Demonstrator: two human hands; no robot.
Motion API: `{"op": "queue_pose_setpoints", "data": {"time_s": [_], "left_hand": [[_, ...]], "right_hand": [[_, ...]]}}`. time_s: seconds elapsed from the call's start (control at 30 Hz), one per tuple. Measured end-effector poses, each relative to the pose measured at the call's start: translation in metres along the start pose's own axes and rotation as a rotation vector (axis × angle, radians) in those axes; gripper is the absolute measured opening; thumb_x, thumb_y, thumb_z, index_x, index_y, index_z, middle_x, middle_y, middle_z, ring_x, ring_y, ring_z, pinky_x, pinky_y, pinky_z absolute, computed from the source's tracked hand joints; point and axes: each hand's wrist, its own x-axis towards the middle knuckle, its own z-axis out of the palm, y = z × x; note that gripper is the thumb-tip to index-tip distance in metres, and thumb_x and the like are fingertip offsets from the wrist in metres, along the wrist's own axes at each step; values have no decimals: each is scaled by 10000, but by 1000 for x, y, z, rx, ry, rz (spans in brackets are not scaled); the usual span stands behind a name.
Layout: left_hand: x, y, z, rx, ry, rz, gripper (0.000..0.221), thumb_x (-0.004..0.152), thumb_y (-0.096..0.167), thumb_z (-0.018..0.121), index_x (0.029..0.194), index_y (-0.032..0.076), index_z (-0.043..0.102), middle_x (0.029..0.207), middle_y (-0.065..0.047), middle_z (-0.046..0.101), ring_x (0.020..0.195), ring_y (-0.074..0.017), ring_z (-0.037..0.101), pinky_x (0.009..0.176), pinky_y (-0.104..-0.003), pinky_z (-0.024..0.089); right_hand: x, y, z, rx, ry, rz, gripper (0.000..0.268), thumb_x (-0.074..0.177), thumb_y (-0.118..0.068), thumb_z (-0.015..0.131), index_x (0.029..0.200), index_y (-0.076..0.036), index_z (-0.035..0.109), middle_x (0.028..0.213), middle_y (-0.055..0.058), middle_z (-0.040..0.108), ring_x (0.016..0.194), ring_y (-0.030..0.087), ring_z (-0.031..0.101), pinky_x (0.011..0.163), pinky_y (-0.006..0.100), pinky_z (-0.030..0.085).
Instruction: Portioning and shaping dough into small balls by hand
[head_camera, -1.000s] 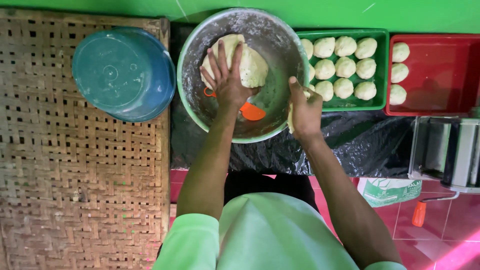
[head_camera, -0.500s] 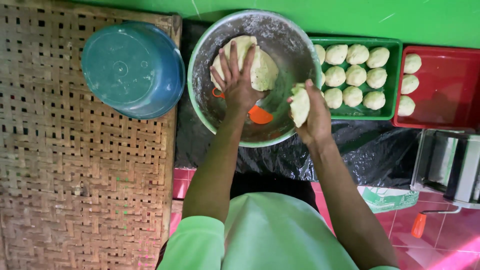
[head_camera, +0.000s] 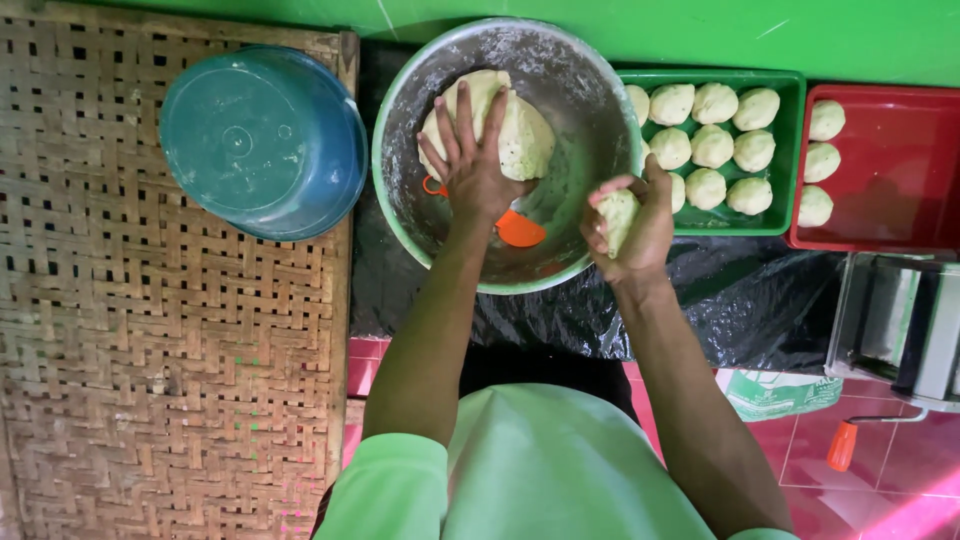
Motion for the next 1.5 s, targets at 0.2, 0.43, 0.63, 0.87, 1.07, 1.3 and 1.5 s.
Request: {"op": "queue_pose_setpoints", "data": {"time_s": [0.2, 0.43, 0.63, 0.87, 1.07, 1.3, 1.5], "left_hand": [[0, 1, -3, 22, -4, 5, 1568, 507, 682, 1074, 1659, 398, 49, 1692, -119, -169, 1550, -436, -131, 1176, -789, -18], [-2, 1, -1, 4, 14, 16, 1578, 499, 678, 1080, 1658, 406, 45, 1690, -121, -186, 1543, -443, -153, 1173, -792, -40], [-2, 4, -14, -16, 13, -5, 1550, 465, 645, 1082, 1650, 420, 108, 1707, -85, -104, 1555, -412, -111, 1200, -765, 6], [-4, 6, -14, -16, -6, -7, 1513, 500, 604, 1079, 1651, 411, 117, 1706, -103, -90, 1552, -425, -104, 1193, -769, -6], [-1, 3, -8, 15, -12, -10, 1548, 497, 635, 1077, 1653, 421, 71, 1701, -109, -135, 1552, -435, -117, 1183, -785, -7], [-8, 7, -23, -46, -8, -37, 1423, 537, 413, 1034, 1636, 450, 132, 1723, -41, -62, 1579, -379, -78, 1228, -719, -26], [-10, 5, -11, -44, 98, -14, 1195, 654, 158, 717, 1654, 436, 124, 1749, -53, -49, 1606, -417, -58, 1242, -762, -40]], "right_hand": [[-16, -8, 27, -274, 128, -16, 575, 1028, -380, 461, 508, -135, 473, 406, 6, 415, 255, 141, 305, 247, 266, 241], [-13, -11, 26, -293, 252, 23, 434, 1007, -395, 470, 667, -125, 486, 526, 13, 426, 363, 139, 367, 319, 280, 277], [-12, -16, 14, -407, -70, 61, 343, 941, -36, 375, 1270, -30, 468, 1110, 173, 568, 928, 233, 584, 720, 347, 546], [-11, -8, 13, -242, -23, 44, 380, 1043, -278, 450, 1245, 39, 507, 1016, 154, 638, 926, 238, 651, 748, 333, 561], [4, -4, 12, -194, -90, 72, 183, 1021, -186, 524, 1116, -43, 588, 945, 103, 673, 772, 189, 669, 577, 280, 561], [14, 11, 43, -849, 85, -142, 431, 1051, -321, 529, 711, -58, 566, 525, 24, 487, 372, 114, 396, 351, 260, 307], [64, 50, 7, -1806, -18, -197, 418, 875, -524, 709, 1044, -143, 681, 919, 174, 746, 852, 426, 703, 746, 524, 547]]}}
